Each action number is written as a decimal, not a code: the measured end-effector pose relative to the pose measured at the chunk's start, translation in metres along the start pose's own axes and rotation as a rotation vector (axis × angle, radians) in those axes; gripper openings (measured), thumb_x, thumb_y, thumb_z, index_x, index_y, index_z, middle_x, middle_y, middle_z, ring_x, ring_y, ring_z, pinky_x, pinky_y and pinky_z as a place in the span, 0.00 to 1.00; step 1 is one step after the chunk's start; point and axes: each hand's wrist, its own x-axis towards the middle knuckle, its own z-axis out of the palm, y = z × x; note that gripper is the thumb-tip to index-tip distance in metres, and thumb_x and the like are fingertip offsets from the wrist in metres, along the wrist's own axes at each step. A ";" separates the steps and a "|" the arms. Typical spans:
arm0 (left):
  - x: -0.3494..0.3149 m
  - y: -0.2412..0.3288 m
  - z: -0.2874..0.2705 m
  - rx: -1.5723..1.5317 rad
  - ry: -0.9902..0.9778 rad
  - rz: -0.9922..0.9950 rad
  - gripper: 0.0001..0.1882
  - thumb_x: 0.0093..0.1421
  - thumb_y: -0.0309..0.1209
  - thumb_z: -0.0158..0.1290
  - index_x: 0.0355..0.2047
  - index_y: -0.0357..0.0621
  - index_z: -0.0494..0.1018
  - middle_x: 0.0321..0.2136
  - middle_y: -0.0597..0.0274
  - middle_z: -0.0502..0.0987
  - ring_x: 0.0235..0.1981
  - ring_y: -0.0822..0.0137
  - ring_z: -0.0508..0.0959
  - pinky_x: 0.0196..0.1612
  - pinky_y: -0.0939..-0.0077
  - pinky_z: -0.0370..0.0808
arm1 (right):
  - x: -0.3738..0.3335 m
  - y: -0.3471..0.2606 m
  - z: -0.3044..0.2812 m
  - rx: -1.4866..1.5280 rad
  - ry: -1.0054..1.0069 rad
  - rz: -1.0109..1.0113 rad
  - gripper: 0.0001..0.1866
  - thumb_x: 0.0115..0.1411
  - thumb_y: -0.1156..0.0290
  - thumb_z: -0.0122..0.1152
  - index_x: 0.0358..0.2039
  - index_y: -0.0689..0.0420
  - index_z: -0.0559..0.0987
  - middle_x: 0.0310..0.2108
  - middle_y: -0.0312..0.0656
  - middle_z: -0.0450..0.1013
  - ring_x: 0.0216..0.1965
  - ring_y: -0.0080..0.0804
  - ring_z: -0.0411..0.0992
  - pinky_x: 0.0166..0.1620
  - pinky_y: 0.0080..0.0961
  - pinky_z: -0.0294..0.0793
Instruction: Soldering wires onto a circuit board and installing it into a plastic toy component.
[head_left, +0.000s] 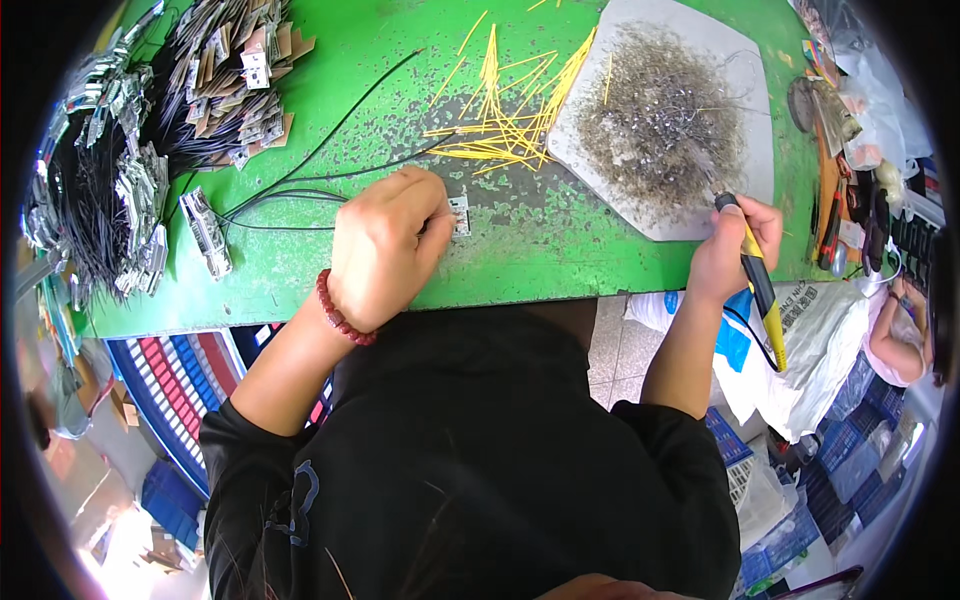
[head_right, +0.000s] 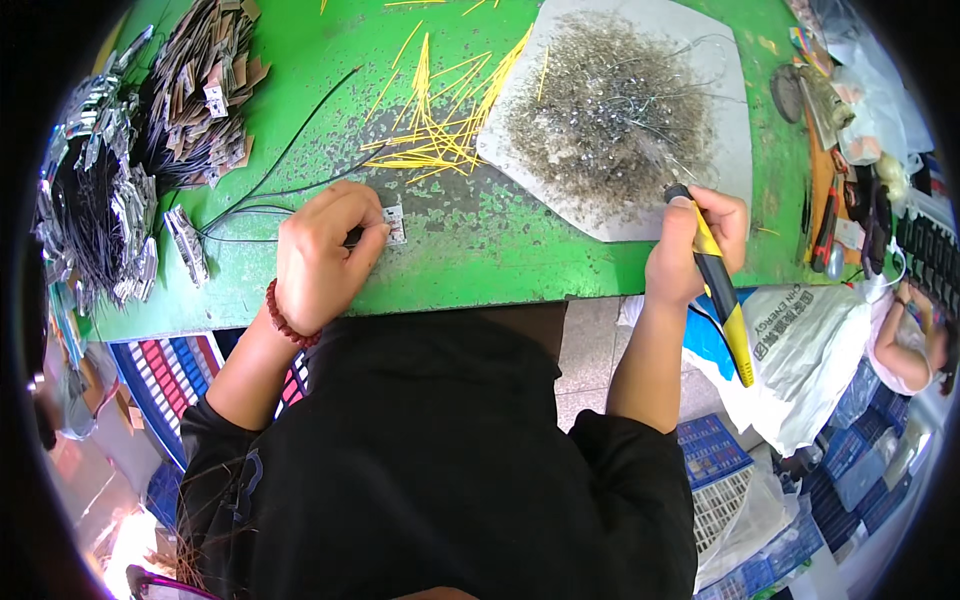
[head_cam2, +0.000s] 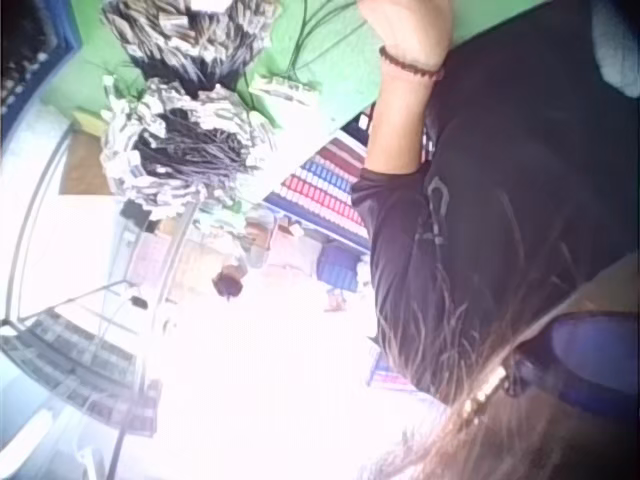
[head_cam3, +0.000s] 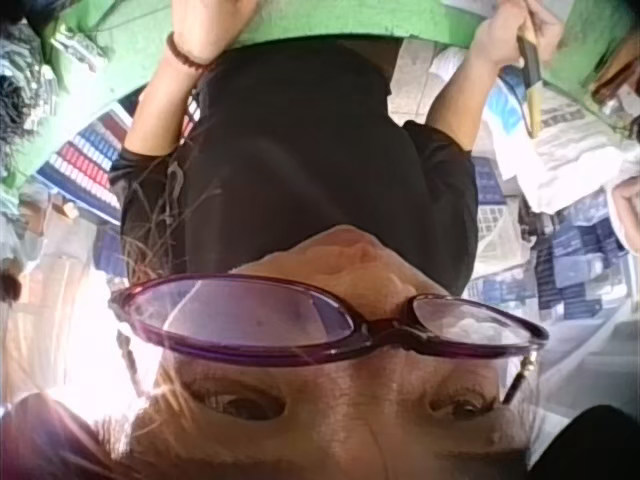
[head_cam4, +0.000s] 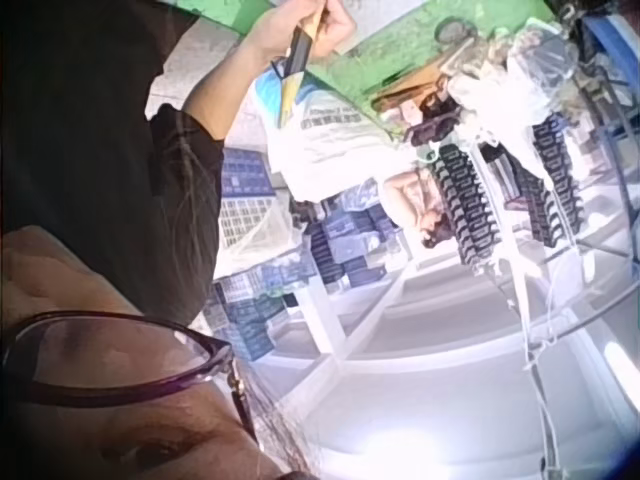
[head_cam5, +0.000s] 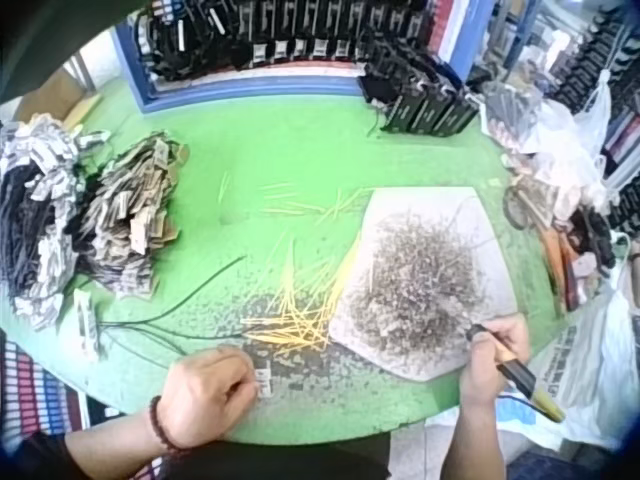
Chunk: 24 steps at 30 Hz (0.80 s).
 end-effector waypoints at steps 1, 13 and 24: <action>0.000 0.000 0.000 -0.009 0.000 0.003 0.05 0.49 0.19 0.56 0.23 0.37 0.70 0.27 0.55 0.77 0.29 0.55 0.78 0.32 0.69 0.74 | 0.000 0.002 -0.001 -0.003 -0.030 -0.027 0.06 0.51 0.79 0.59 0.32 0.61 0.74 0.25 0.31 0.67 0.24 0.14 0.61 0.28 0.14 0.61; 0.003 -0.007 -0.003 -0.045 -0.074 -0.046 0.04 0.51 0.20 0.56 0.24 0.37 0.71 0.26 0.56 0.77 0.29 0.55 0.78 0.32 0.69 0.74 | -0.006 -0.005 0.008 0.100 0.031 -0.002 0.07 0.50 0.79 0.57 0.31 0.64 0.73 0.23 0.38 0.68 0.21 0.21 0.65 0.28 0.17 0.67; 0.003 -0.013 0.002 -0.068 -0.057 -0.008 0.02 0.51 0.23 0.55 0.25 0.37 0.73 0.26 0.55 0.76 0.29 0.52 0.77 0.32 0.65 0.74 | -0.082 -0.056 0.049 0.353 -0.456 0.158 0.12 0.51 0.70 0.61 0.32 0.62 0.70 0.25 0.41 0.66 0.23 0.24 0.62 0.27 0.18 0.61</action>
